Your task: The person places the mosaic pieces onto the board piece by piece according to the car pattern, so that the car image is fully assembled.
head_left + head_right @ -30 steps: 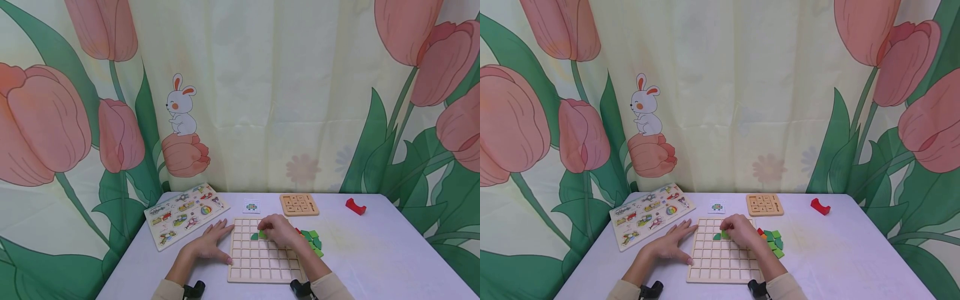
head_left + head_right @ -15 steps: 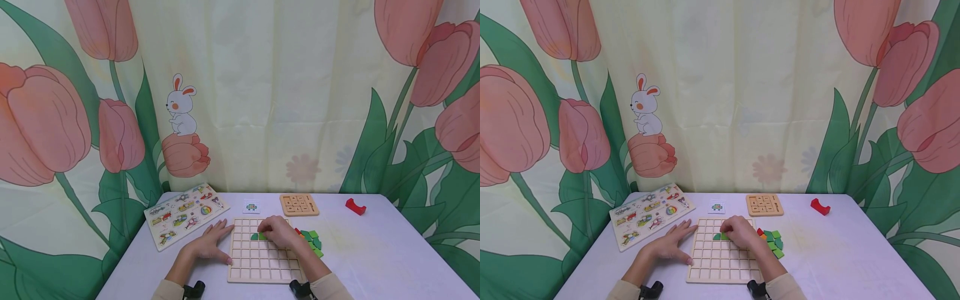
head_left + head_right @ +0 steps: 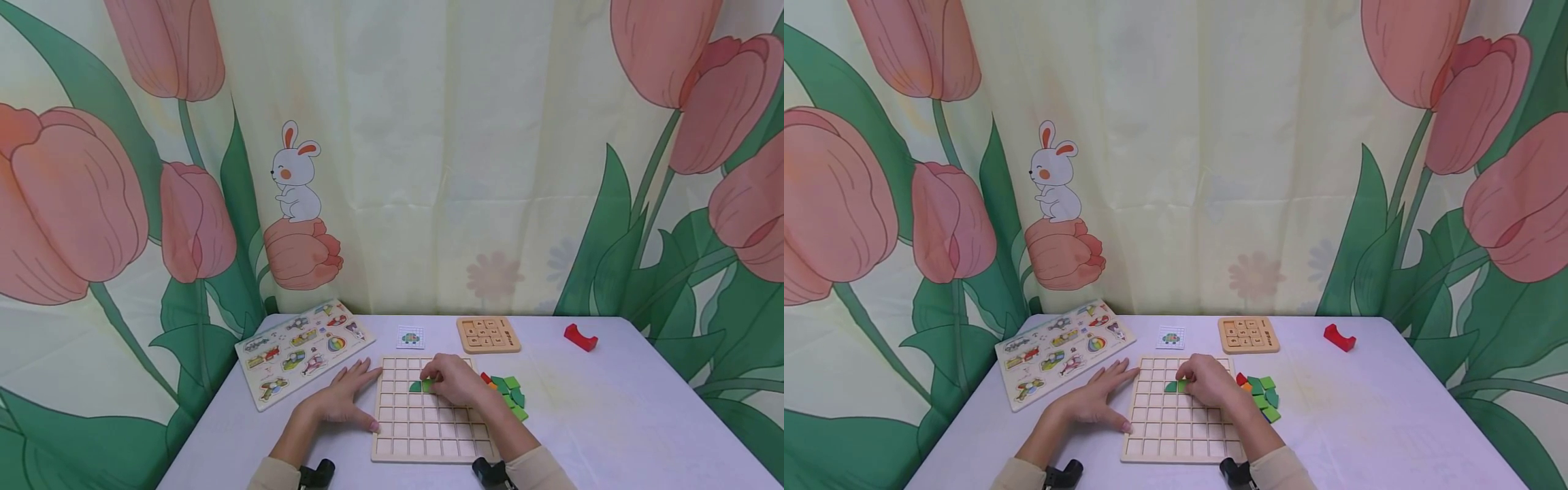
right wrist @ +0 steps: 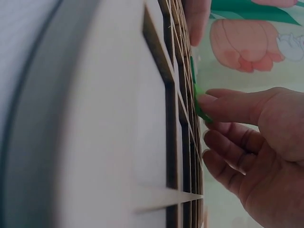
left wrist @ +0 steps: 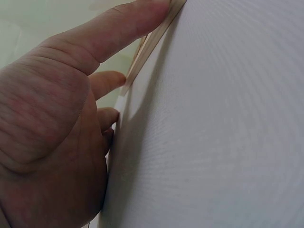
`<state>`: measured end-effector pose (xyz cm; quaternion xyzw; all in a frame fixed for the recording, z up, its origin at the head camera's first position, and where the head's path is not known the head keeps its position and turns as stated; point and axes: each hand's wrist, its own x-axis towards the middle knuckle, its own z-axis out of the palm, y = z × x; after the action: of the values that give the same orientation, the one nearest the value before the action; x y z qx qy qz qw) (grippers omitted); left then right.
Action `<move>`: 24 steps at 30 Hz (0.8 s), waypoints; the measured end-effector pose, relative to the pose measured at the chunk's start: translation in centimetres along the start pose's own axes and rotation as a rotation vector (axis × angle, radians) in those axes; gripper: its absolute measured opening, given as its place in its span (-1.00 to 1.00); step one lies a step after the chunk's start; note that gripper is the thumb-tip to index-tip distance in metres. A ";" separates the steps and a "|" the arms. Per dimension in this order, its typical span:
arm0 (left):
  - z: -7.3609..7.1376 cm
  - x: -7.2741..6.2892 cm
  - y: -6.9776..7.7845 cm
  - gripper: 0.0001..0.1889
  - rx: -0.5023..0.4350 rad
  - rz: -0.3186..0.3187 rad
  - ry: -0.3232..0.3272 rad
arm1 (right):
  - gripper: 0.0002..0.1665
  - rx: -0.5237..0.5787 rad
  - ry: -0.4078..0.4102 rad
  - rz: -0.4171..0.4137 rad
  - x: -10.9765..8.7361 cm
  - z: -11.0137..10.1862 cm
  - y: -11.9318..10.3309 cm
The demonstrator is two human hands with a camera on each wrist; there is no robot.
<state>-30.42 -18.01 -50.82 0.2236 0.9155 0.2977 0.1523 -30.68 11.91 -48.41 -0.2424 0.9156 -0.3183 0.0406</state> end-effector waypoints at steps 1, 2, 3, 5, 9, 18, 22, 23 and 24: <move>0.0 0.0 0.0 0.21 0.000 0.000 -0.001 | -0.75 -0.007 -0.002 0.002 0.0 0.0 0.0; 0.0 0.0 0.0 0.21 0.001 0.002 -0.002 | -0.75 -0.012 -0.006 0.005 0.0 0.0 0.0; 0.0 0.0 0.0 0.21 0.001 0.002 -0.002 | -0.75 -0.020 -0.010 0.006 0.0 0.0 -0.1; 0.0 0.1 -0.1 0.21 0.005 0.003 -0.003 | -0.74 -0.037 -0.013 0.002 0.0 0.1 -0.1; 0.1 0.1 -0.2 0.21 0.003 0.000 -0.004 | -0.73 -0.050 -0.022 -0.007 0.0 0.1 -0.2; 0.1 0.1 -0.2 0.21 -0.004 -0.007 -0.004 | -0.67 -0.054 0.002 0.004 0.0 0.0 -0.1; 0.1 0.2 -0.2 0.21 0.000 -0.009 -0.005 | -0.66 -0.032 0.045 0.027 -0.3 -0.6 -0.4; 0.1 0.2 -0.2 0.21 0.001 -0.008 -0.005 | -0.66 -0.022 0.057 0.025 -0.4 -0.9 -0.5; 0.1 0.2 -0.2 0.21 0.002 -0.007 -0.005 | -0.67 -0.018 0.071 0.016 -0.5 -1.1 -0.6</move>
<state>-30.58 -18.03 -51.06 0.2214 0.9162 0.2956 0.1554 -30.23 12.38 -47.20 -0.2240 0.9212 -0.3181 0.0082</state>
